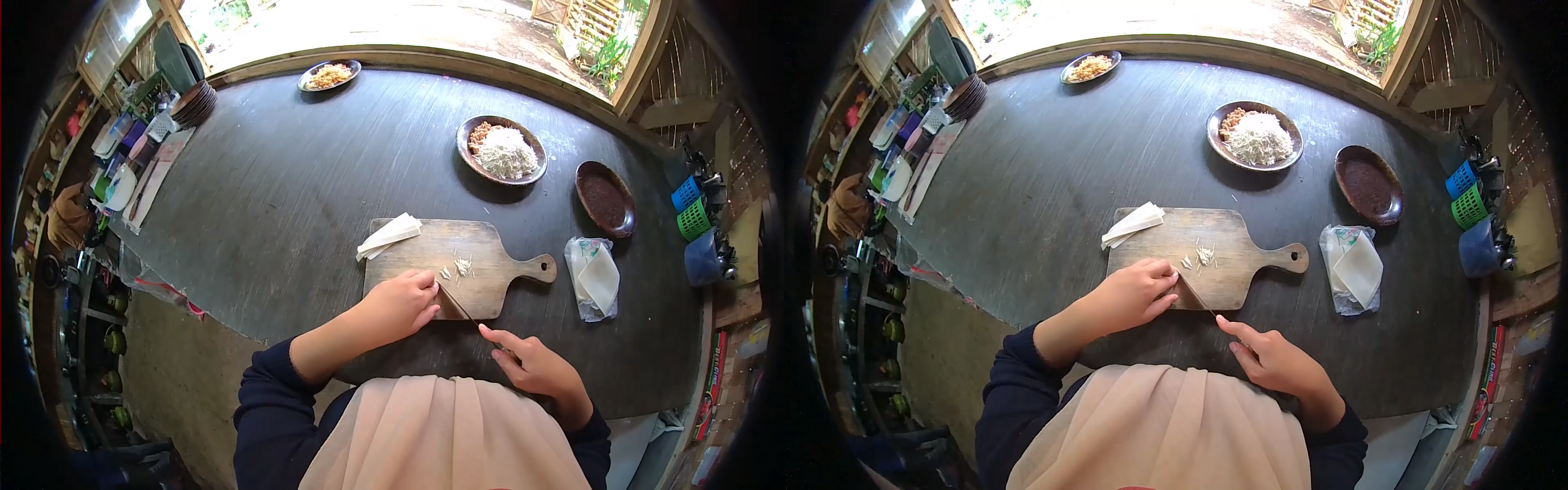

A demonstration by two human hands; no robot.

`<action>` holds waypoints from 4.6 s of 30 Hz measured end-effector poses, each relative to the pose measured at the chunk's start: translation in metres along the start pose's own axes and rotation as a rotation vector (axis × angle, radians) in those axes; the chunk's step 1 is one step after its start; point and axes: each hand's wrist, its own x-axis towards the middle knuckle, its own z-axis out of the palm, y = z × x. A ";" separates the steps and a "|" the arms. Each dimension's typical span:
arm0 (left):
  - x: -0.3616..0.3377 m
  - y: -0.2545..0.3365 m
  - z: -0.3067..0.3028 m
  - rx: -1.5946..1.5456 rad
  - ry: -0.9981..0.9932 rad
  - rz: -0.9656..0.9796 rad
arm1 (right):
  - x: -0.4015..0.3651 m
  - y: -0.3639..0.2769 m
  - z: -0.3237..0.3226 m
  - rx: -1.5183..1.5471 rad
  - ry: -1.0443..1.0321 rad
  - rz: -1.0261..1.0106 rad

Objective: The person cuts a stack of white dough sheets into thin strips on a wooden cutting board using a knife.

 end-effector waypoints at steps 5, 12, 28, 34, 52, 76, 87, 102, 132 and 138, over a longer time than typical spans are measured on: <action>0.000 0.001 -0.005 -0.031 -0.048 -0.036 | -0.002 0.000 -0.002 -0.013 -0.003 -0.007; 0.000 0.001 -0.006 -0.068 -0.062 -0.049 | 0.006 0.003 0.004 0.054 0.044 0.029; 0.001 0.002 -0.007 -0.059 -0.063 -0.039 | 0.004 0.008 0.004 0.088 -0.014 0.004; 0.001 0.001 -0.006 -0.052 -0.070 -0.045 | 0.005 0.009 0.003 0.098 -0.028 -0.010; 0.000 0.005 -0.009 -0.039 -0.074 -0.051 | -0.005 -0.002 -0.007 -0.002 -0.022 0.045; -0.001 0.004 -0.004 -0.064 -0.029 -0.066 | 0.004 0.002 0.010 0.118 0.081 -0.006; 0.000 0.004 -0.004 -0.061 -0.045 -0.078 | 0.006 0.002 0.010 0.115 0.070 0.010; -0.001 0.003 -0.002 -0.046 -0.055 -0.067 | 0.006 0.008 0.004 0.111 0.037 -0.019; 0.000 0.002 -0.006 -0.079 -0.037 -0.053 | 0.005 0.011 0.004 0.127 -0.001 0.024; 0.000 0.003 -0.007 -0.080 -0.035 -0.057 | 0.005 0.009 0.007 0.110 0.001 -0.011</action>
